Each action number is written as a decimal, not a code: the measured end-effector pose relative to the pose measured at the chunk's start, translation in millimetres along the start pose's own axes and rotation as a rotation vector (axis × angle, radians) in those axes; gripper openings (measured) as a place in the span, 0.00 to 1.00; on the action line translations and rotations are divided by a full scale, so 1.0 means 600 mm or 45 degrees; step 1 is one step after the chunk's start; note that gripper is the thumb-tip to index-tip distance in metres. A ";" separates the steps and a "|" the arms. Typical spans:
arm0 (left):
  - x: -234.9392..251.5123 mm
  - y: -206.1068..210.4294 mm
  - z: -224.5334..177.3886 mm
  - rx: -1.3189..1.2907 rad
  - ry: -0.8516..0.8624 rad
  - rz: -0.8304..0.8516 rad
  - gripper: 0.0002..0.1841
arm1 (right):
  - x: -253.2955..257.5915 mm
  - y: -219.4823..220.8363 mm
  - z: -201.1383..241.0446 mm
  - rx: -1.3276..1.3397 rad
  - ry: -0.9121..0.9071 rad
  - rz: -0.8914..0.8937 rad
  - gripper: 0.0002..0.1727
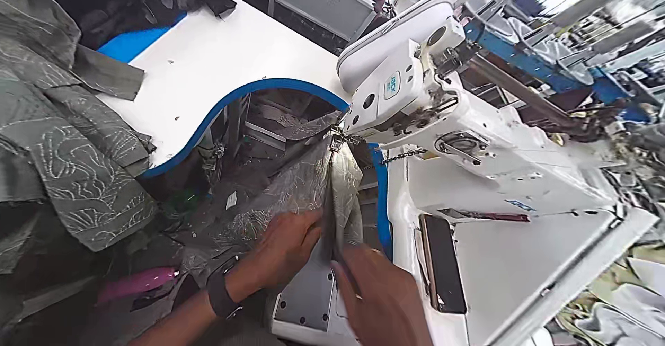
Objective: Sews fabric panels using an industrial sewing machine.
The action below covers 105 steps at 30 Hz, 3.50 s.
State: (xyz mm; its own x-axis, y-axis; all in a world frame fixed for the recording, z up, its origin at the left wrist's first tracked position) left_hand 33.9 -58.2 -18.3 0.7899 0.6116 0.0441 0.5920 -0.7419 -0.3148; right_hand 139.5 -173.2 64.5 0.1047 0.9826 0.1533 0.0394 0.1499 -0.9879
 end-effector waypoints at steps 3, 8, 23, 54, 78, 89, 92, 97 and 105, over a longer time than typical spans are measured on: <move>0.015 -0.014 0.013 -0.022 0.010 0.016 0.17 | 0.002 0.039 0.043 0.031 -0.020 0.229 0.09; -0.004 -0.010 0.016 -0.120 0.095 0.069 0.14 | 0.025 -0.006 0.044 -0.109 0.032 0.214 0.10; 0.072 -0.021 0.036 -0.183 0.041 0.027 0.18 | 0.100 0.060 -0.011 -0.143 0.172 0.169 0.08; 0.028 0.029 0.041 0.121 0.359 -0.576 0.13 | 0.029 0.003 0.058 -0.384 -0.128 0.373 0.08; 0.087 -0.018 0.016 0.328 0.261 -0.503 0.11 | 0.092 0.057 -0.012 -0.342 0.223 0.029 0.14; 0.116 -0.020 0.019 -0.118 -0.073 -0.223 0.19 | 0.060 0.082 -0.016 0.064 -0.007 -0.251 0.14; 0.116 -0.042 0.023 -0.080 -0.026 -0.071 0.21 | 0.061 0.095 -0.033 0.076 0.081 -0.358 0.16; 0.096 -0.064 0.028 -0.133 -0.021 0.225 0.27 | 0.019 0.120 -0.069 0.111 0.287 -0.456 0.20; 0.100 -0.051 0.078 0.409 0.100 -0.740 0.09 | 0.012 0.126 -0.068 0.352 0.487 -0.453 0.18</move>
State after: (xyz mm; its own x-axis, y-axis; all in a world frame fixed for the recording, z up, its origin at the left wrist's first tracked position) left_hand 55.6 14.2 -50.1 0.3737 0.8562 0.3569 0.8572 -0.1718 -0.4855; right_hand 184.0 -159.4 -8.4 0.4851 0.7651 0.4234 -0.1170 0.5367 -0.8356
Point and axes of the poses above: each hand's wrist, its own x-axis towards the middle knuckle, its own y-axis out of the palm, z = x × y, the point moved 2 cm from there along x, towards the middle knuckle, and after that the axes turned 6 degrees about -x, right-handed, at the moved point
